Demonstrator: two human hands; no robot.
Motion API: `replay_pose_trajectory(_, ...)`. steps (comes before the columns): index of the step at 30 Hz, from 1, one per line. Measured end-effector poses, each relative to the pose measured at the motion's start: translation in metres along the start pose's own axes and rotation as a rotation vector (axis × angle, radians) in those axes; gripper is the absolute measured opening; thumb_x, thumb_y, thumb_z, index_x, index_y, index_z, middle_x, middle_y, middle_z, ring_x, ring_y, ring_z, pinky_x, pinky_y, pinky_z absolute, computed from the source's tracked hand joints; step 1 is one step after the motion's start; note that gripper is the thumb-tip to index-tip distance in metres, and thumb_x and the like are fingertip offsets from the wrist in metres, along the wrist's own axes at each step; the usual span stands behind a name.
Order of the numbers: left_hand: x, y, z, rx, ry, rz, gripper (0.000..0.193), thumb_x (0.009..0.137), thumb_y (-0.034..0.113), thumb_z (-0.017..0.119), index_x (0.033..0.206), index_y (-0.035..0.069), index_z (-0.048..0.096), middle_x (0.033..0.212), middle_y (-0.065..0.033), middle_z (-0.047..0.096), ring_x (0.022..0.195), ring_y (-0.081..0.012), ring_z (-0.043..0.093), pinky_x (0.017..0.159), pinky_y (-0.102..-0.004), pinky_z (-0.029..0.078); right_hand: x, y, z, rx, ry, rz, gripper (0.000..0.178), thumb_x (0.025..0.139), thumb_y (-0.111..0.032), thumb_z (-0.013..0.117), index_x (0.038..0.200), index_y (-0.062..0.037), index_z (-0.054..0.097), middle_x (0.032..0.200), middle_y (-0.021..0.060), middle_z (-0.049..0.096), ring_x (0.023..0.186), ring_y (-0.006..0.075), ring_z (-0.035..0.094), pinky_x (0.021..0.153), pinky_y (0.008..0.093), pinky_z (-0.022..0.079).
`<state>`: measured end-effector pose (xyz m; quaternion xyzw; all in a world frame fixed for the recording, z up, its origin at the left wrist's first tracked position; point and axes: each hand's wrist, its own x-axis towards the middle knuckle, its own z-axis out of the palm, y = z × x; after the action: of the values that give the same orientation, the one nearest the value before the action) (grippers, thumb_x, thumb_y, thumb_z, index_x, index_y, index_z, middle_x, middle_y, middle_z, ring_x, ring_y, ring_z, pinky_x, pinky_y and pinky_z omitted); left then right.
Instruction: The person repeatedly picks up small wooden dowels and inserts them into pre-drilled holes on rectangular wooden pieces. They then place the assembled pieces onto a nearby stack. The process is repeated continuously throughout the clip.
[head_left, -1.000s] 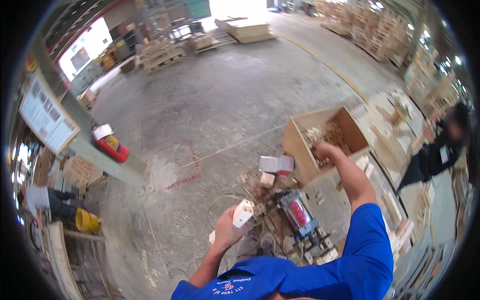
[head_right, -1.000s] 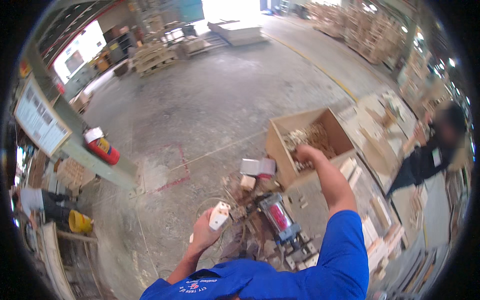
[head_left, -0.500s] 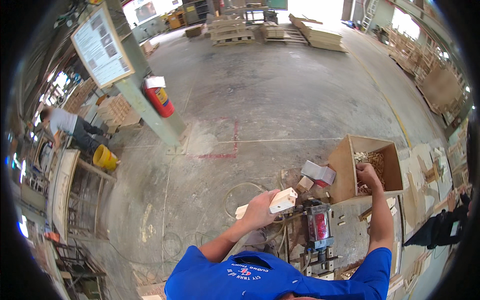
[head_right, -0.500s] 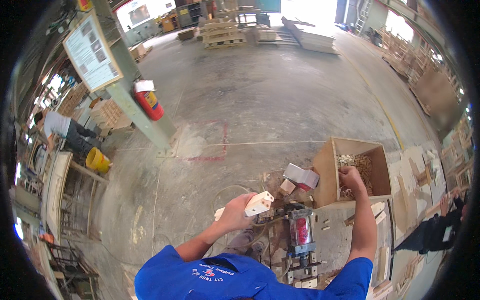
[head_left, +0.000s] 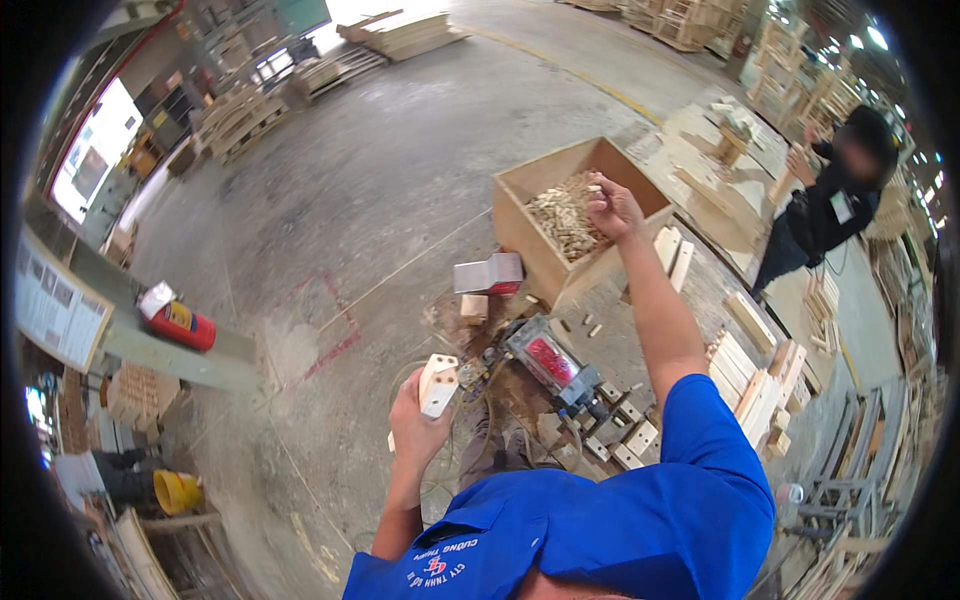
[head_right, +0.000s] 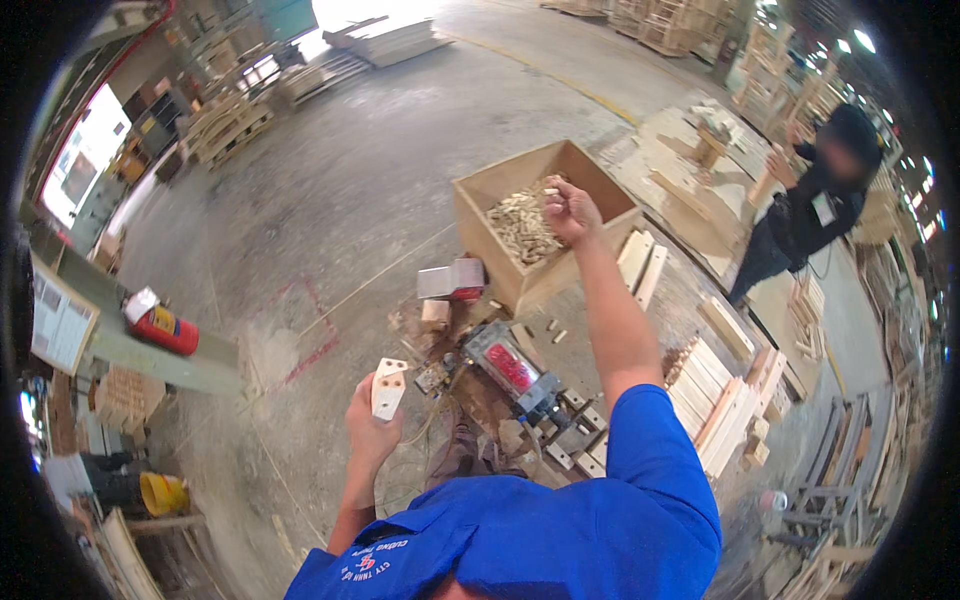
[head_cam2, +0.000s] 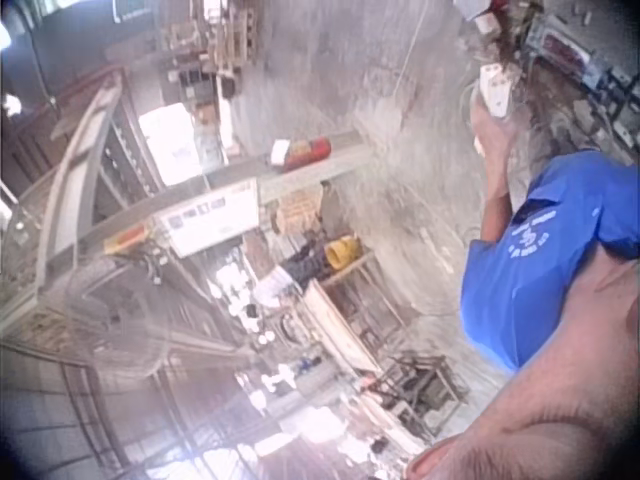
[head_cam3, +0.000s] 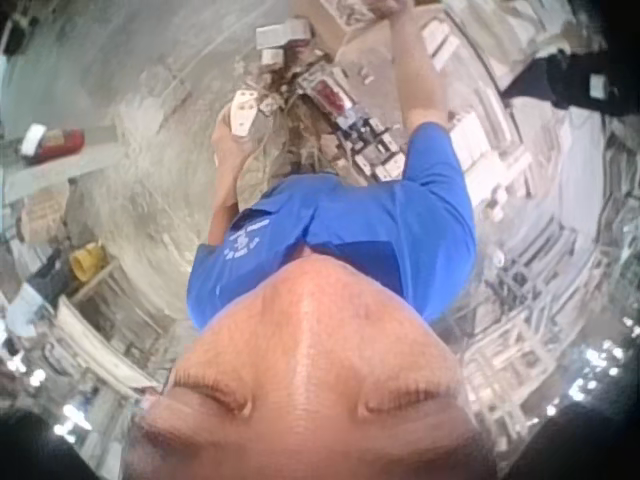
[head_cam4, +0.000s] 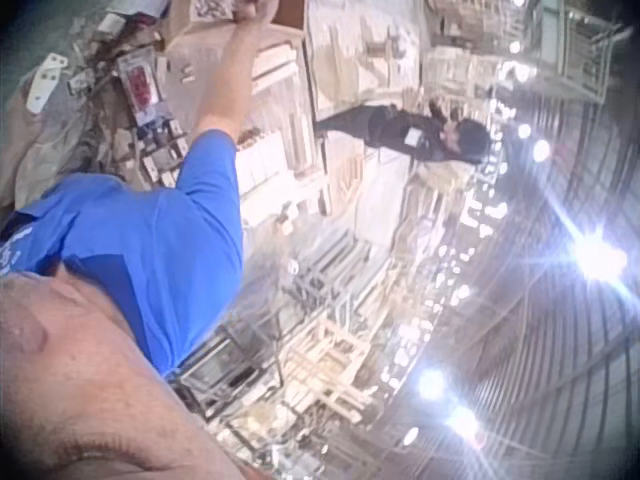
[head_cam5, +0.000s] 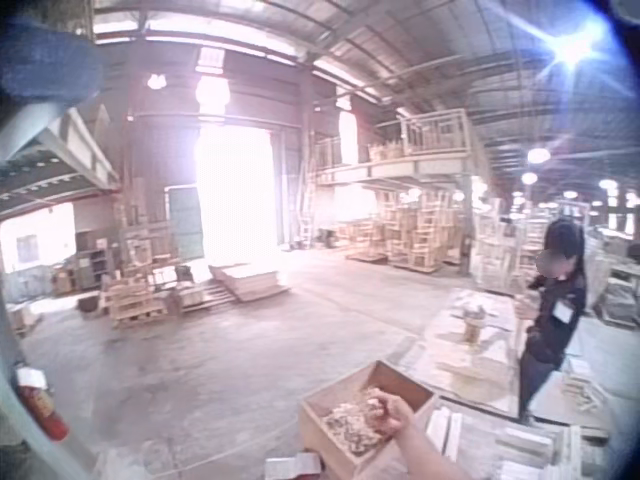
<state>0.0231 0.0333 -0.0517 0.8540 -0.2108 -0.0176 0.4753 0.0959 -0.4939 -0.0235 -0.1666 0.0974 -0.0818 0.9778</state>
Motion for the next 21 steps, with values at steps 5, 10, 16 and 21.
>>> replay_pose_trajectory(5, -0.001, 0.009, 0.005, -0.016, -0.063, 0.008, 0.061, 0.079, 0.004, 0.080, 0.138, 0.002, 0.065, 0.124, -0.0198, 0.075, 0.116, -0.0371, 0.074, 0.100, -0.0425, 0.057, -0.026, 0.007, 0.004, 0.215, -0.111, -0.024, 0.014, 0.111, -0.014, 0.059, 0.109, -0.0051, 0.069, 0.081, 0.0021, 0.059, 0.066, 0.0109, 0.049, 0.050, 0.0238, 0.038)
replay_pose_trajectory(10, 0.000, 0.015, 0.009, 0.027, -0.037, 0.092, 0.060, 0.080, 0.004, 0.080, 0.138, 0.001, 0.065, 0.121, -0.0193, 0.075, 0.114, -0.0371, 0.074, 0.099, -0.0421, 0.057, -0.040, 0.022, 0.013, 0.353, -0.313, -0.011, 0.019, 0.111, -0.015, 0.057, 0.110, -0.0007, 0.070, 0.083, 0.0035, 0.061, 0.067, 0.0123, 0.050, 0.049, 0.0249, 0.036)
replay_pose_trajectory(16, 0.006, 0.029, 0.013, 0.012, -0.094, 0.086, 0.055, 0.086, 0.002, 0.074, 0.140, 0.000, 0.064, 0.123, -0.0188, 0.077, 0.115, -0.0304, 0.076, 0.099, -0.0373, 0.057, -0.069, 0.046, 0.020, 0.374, -0.369, -0.026, 0.021, 0.112, -0.017, 0.057, 0.115, -0.0011, 0.070, 0.091, 0.0047, 0.066, 0.069, 0.0106, 0.051, 0.047, 0.0248, 0.036)
replay_pose_trajectory(21, 0.011, 0.026, 0.013, 0.086, -0.110, 0.198, 0.060, 0.085, 0.006, 0.079, 0.142, 0.003, 0.062, 0.121, -0.0193, 0.075, 0.113, -0.0344, 0.075, 0.098, -0.0402, 0.057, -0.110, 0.093, 0.031, -0.060, -0.189, -0.072, 0.024, 0.112, -0.018, 0.062, 0.131, -0.0031, 0.065, 0.105, 0.0054, 0.069, 0.077, 0.0086, 0.060, 0.049, 0.0165, 0.044)
